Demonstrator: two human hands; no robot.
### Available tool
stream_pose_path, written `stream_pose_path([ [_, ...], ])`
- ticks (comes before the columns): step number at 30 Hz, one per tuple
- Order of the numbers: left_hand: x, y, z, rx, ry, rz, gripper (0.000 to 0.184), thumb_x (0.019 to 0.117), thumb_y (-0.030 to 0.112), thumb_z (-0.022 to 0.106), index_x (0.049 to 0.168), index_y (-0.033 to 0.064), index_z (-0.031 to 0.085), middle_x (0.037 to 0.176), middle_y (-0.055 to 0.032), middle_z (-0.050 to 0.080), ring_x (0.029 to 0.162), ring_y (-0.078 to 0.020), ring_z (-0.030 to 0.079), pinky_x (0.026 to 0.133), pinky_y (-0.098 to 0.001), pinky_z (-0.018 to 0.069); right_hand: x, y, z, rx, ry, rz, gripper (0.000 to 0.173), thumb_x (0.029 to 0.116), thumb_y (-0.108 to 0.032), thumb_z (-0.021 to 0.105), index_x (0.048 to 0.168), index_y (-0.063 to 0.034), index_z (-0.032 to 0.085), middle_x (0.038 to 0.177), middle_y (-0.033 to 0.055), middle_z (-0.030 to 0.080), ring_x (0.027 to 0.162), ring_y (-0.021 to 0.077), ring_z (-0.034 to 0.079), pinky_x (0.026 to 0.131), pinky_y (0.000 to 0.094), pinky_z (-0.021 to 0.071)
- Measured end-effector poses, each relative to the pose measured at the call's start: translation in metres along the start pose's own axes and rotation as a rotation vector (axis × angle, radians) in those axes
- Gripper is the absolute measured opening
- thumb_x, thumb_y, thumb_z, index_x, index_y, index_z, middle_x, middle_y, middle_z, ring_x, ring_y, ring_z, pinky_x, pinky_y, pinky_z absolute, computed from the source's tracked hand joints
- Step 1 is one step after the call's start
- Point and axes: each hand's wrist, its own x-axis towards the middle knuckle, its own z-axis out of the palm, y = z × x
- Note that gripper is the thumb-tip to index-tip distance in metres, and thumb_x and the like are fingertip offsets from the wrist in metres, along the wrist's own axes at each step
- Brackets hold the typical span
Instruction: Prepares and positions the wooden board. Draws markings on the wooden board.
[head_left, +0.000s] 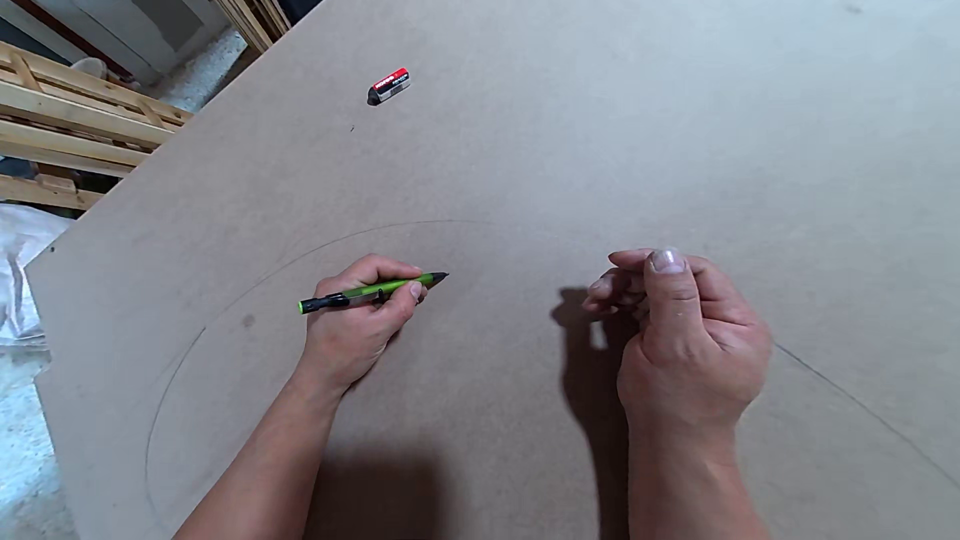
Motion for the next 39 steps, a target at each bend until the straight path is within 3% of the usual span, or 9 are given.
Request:
stream_pose_path([
  [6,0.001,0.001,-0.001,-0.005,-0.020,0.005,0.012,0.0930,0.004,0.072,0.105,0.0051,0.074,0.093,-0.0106,0.077,0.078,-0.0209,0.075,0.067,-0.0320,0.0647,0.000,0.000,0.000,-0.009,0.011,0.008,0.029,0.1104,-0.026,0.047,0.107,-0.0086,0.070,0.081,-0.0003,0.069,0.069,0.0132,0.068,0.066,0.0290,0.0621],
  [12,0.001,-0.001,0.006,-0.062,0.136,-0.007,0.015,0.0949,0.002,0.071,0.109,0.0011,0.071,0.094,-0.0138,0.076,0.079,-0.0253,0.076,0.071,-0.0373,0.0666,0.000,0.001,0.001,-0.007,0.013,0.000,0.028,0.1101,-0.025,0.048,0.106,-0.0083,0.070,0.081,-0.0003,0.069,0.069,0.0132,0.068,0.066,0.0290,0.0623],
  [19,0.001,-0.003,0.003,-0.016,0.058,0.025,0.013,0.0943,0.004,0.072,0.108,0.0036,0.073,0.093,-0.0116,0.077,0.079,-0.0235,0.076,0.070,-0.0367,0.0666,0.000,0.001,0.000,-0.012,0.004,-0.001,0.029,0.1103,-0.026,0.047,0.107,-0.0089,0.070,0.080,-0.0006,0.069,0.070,0.0131,0.068,0.067,0.0289,0.0620],
  [21,0.001,-0.003,0.005,-0.015,0.109,0.025,0.014,0.0947,0.004,0.072,0.108,0.0032,0.073,0.093,-0.0117,0.077,0.079,-0.0235,0.075,0.071,-0.0371,0.0666,0.000,0.002,0.000,-0.014,0.008,0.000,0.029,0.1101,-0.026,0.048,0.106,-0.0091,0.070,0.080,-0.0006,0.069,0.069,0.0132,0.068,0.066,0.0289,0.0620],
  [28,0.008,-0.007,-0.005,-0.032,0.519,-0.072,0.012,0.0983,0.005,0.068,0.110,0.0021,0.068,0.092,-0.0110,0.077,0.078,-0.0221,0.077,0.072,-0.0357,0.0668,0.000,0.001,0.000,-0.027,0.007,0.001,0.028,0.1104,-0.025,0.046,0.108,-0.0100,0.070,0.081,-0.0030,0.069,0.071,0.0111,0.069,0.068,0.0283,0.0623],
  [39,0.010,-0.010,-0.010,-0.014,0.617,-0.115,0.008,0.0988,0.007,0.068,0.105,0.0031,0.068,0.089,-0.0103,0.077,0.075,-0.0217,0.076,0.069,-0.0358,0.0668,0.002,0.004,-0.001,-0.028,0.010,-0.006,0.029,0.1100,-0.027,0.047,0.107,-0.0101,0.070,0.079,-0.0015,0.069,0.068,0.0125,0.068,0.065,0.0291,0.0621],
])
